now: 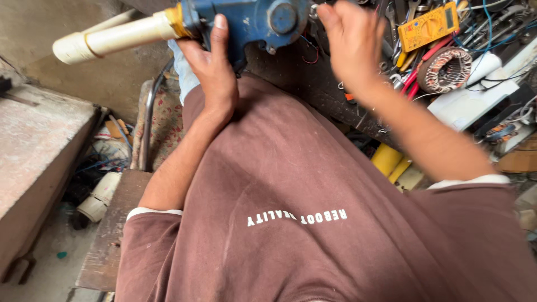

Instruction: The person uses a wrench to tighten bolts on a blue electric motor while holding it steady with the other hand. The person also uses a hammer to tap the motor casing. The task involves repeated tightening of bolts and brief hammering.

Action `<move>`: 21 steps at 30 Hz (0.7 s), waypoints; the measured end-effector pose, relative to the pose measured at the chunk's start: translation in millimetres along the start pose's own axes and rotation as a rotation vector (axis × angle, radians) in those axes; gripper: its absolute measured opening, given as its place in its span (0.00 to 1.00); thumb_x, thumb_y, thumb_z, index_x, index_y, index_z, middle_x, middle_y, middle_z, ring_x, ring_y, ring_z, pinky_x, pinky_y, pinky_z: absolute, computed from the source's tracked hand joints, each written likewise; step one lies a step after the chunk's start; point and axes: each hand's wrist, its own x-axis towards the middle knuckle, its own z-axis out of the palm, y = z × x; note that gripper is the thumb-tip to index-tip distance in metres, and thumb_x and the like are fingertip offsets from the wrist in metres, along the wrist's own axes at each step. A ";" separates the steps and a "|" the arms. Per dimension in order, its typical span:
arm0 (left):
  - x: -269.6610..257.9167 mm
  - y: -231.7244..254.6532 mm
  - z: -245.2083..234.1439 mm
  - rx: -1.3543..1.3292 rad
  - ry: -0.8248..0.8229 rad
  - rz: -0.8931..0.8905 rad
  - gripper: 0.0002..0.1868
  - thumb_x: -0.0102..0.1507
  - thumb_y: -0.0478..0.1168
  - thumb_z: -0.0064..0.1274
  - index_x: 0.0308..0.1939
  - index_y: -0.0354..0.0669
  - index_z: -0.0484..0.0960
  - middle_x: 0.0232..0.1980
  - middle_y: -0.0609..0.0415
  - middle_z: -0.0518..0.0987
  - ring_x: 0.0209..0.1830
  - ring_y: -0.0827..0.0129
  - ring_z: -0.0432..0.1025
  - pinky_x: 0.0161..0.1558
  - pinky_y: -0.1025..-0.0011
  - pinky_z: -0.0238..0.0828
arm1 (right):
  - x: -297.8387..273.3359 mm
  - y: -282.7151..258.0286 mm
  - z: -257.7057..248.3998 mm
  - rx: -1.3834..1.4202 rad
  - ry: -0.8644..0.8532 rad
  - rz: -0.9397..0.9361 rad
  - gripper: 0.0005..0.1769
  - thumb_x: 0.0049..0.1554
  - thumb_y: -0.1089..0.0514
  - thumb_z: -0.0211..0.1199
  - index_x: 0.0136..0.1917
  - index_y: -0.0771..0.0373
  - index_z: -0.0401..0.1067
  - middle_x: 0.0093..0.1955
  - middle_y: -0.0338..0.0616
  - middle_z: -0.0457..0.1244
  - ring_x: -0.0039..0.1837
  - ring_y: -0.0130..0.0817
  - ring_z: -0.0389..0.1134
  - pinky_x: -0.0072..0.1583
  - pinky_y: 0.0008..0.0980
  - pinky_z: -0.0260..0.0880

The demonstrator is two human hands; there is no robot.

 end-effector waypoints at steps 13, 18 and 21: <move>-9.9 -16.1 -14.8 0.049 -0.033 0.002 0.31 0.73 0.50 0.55 0.70 0.30 0.64 0.69 0.41 0.70 0.71 0.58 0.66 0.78 0.60 0.57 | -30.7 -111.8 32.5 1.847 -0.069 0.772 0.21 0.72 0.41 0.43 0.43 0.55 0.56 0.32 0.34 0.48 0.29 0.24 0.45 0.31 0.27 0.45; -1.1 -12.9 -20.0 0.008 -0.057 0.027 0.33 0.73 0.51 0.54 0.71 0.30 0.62 0.70 0.42 0.68 0.73 0.59 0.63 0.79 0.62 0.52 | -44.9 -107.9 23.0 1.634 -0.206 0.559 0.21 0.73 0.42 0.44 0.44 0.57 0.58 0.30 0.35 0.52 0.28 0.23 0.50 0.31 0.25 0.51; 1.1 -13.1 -23.1 -0.008 -0.070 -0.012 0.34 0.73 0.52 0.55 0.71 0.30 0.61 0.70 0.43 0.68 0.73 0.59 0.63 0.78 0.62 0.53 | -53.4 -91.8 8.7 1.119 -0.265 0.231 0.20 0.74 0.43 0.47 0.49 0.60 0.65 0.34 0.38 0.57 0.33 0.25 0.58 0.37 0.27 0.60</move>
